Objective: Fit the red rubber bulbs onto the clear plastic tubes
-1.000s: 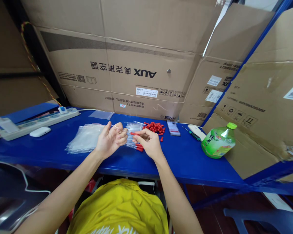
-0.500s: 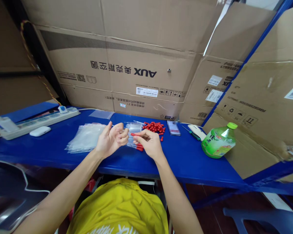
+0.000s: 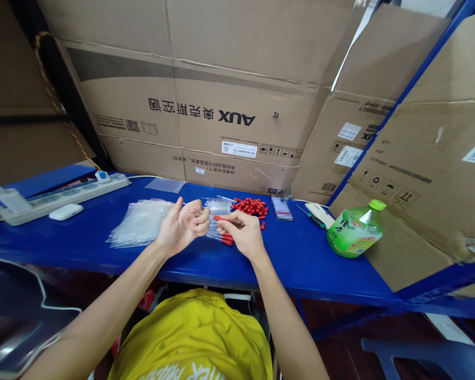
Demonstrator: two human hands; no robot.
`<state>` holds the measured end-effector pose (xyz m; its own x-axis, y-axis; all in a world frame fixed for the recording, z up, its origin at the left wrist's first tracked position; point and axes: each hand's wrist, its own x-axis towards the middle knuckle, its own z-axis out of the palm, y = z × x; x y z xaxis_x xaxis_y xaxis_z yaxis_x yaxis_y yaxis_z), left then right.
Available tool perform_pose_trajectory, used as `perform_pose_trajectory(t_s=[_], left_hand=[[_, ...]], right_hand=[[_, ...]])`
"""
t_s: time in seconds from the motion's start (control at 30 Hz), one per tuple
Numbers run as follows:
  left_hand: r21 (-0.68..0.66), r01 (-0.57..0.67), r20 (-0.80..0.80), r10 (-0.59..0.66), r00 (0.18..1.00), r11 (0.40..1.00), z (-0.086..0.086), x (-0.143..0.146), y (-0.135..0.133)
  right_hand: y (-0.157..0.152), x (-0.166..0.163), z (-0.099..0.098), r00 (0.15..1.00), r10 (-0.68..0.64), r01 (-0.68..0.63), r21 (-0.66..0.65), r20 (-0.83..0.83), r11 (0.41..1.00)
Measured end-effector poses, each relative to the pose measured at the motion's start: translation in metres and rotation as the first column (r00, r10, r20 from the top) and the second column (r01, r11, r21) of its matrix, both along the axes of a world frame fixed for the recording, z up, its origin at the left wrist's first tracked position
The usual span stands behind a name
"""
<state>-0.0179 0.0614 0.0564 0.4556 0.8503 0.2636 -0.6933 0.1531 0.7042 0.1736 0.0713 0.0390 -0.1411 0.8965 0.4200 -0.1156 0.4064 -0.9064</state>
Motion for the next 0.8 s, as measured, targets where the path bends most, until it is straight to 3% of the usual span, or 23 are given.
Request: perform_pose_trajectory(t_s=[0.8], left_hand=[[0.011,-0.005,0.003,0.005,1.0,1.0,-0.0025,0.0034,0.0004]], right_hand=[[-0.0008,-0.0049,-0.0049,0.999,-0.044,0.042,0.06,0.028,0.997]])
